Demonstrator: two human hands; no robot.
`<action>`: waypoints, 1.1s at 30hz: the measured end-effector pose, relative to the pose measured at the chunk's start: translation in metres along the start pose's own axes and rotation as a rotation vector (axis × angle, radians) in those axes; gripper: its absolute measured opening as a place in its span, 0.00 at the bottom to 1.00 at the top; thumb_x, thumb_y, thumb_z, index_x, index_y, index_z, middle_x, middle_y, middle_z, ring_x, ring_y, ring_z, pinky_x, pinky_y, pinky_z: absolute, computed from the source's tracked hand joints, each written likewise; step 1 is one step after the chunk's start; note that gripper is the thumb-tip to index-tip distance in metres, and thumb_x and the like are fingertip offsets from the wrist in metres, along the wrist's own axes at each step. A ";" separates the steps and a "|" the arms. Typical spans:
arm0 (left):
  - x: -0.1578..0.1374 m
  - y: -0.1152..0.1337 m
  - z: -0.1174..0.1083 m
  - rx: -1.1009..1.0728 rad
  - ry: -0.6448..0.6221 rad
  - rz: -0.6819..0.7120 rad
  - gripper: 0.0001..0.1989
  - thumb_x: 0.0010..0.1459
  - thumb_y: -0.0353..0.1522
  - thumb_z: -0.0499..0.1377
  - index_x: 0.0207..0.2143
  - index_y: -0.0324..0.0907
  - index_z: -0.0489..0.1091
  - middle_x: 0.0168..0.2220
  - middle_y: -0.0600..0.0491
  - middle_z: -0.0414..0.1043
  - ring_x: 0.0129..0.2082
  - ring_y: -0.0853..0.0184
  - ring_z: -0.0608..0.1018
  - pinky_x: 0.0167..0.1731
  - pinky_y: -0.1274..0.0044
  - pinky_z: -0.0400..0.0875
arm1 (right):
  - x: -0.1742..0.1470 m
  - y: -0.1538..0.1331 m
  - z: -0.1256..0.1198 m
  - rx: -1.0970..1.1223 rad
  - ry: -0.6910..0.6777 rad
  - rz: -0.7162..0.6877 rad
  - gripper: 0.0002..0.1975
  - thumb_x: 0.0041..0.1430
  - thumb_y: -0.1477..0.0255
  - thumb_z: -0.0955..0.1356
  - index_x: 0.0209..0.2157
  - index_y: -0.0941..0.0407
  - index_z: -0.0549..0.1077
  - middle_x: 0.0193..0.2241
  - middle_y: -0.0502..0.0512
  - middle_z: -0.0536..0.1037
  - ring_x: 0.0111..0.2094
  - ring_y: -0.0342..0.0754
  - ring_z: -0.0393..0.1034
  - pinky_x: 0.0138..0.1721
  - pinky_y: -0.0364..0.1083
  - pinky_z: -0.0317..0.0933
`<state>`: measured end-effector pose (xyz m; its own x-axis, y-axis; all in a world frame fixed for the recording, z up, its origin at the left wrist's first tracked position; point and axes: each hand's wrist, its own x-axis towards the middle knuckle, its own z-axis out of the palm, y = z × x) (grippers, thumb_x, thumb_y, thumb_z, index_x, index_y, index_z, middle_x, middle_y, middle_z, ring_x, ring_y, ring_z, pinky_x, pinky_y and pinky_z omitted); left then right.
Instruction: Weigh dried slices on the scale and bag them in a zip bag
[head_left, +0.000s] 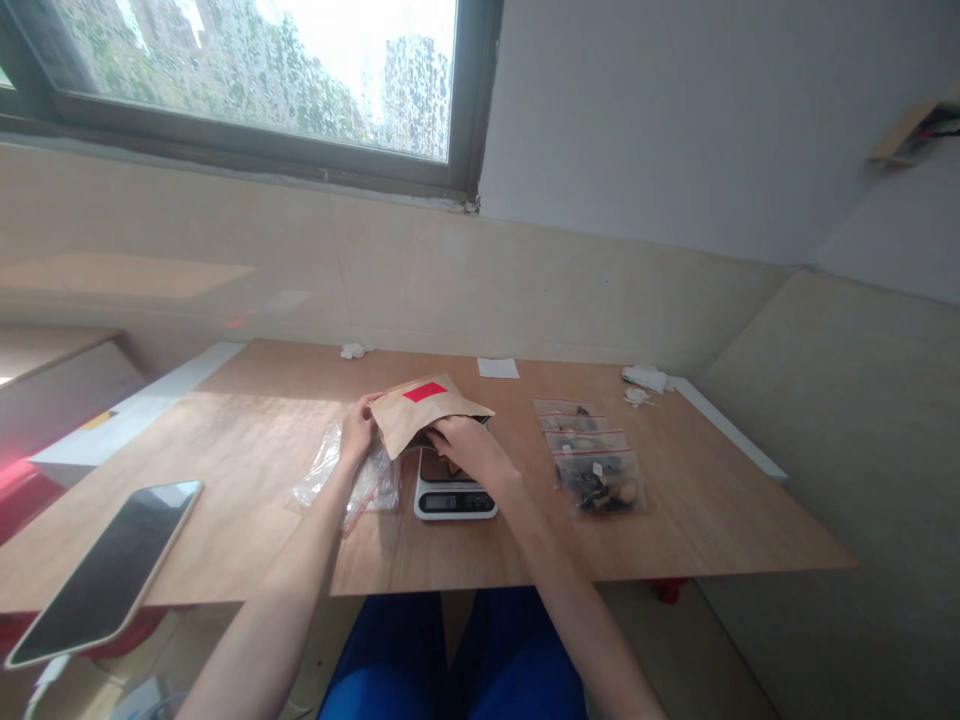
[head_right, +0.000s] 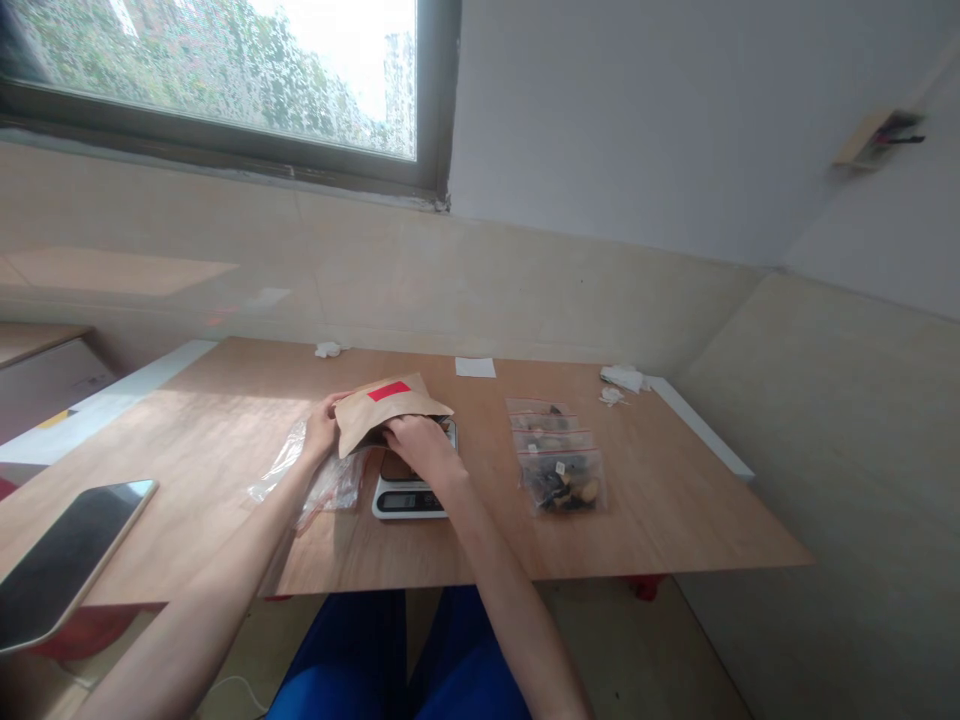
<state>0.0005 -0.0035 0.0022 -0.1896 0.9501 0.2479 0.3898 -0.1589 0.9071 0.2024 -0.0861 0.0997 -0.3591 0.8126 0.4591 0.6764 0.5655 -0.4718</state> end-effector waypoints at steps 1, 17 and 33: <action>0.000 0.000 0.000 -0.001 0.002 -0.001 0.23 0.43 0.31 0.51 0.44 0.41 0.70 0.33 0.50 0.75 0.35 0.61 0.76 0.33 0.75 0.68 | -0.002 0.000 -0.004 -0.034 -0.041 -0.053 0.09 0.57 0.77 0.64 0.37 0.55 0.75 0.40 0.55 0.78 0.43 0.49 0.72 0.47 0.46 0.63; -0.001 0.000 0.000 0.004 0.008 0.006 0.25 0.41 0.29 0.50 0.45 0.42 0.70 0.35 0.50 0.75 0.34 0.62 0.75 0.33 0.75 0.68 | -0.022 0.013 -0.021 -0.069 0.254 -0.263 0.15 0.64 0.73 0.58 0.47 0.54 0.71 0.41 0.57 0.74 0.49 0.48 0.66 0.52 0.47 0.60; 0.001 0.007 -0.001 0.055 0.067 -0.090 0.20 0.50 0.48 0.53 0.32 0.41 0.71 0.22 0.52 0.72 0.27 0.61 0.74 0.32 0.74 0.64 | -0.033 0.019 0.007 0.670 0.690 0.409 0.17 0.54 0.59 0.65 0.33 0.58 0.73 0.33 0.58 0.77 0.36 0.49 0.72 0.39 0.47 0.66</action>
<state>0.0019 -0.0044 0.0088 -0.2852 0.9394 0.1902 0.4167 -0.0572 0.9073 0.2228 -0.1008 0.0704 0.4045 0.8220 0.4009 0.0929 0.3991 -0.9122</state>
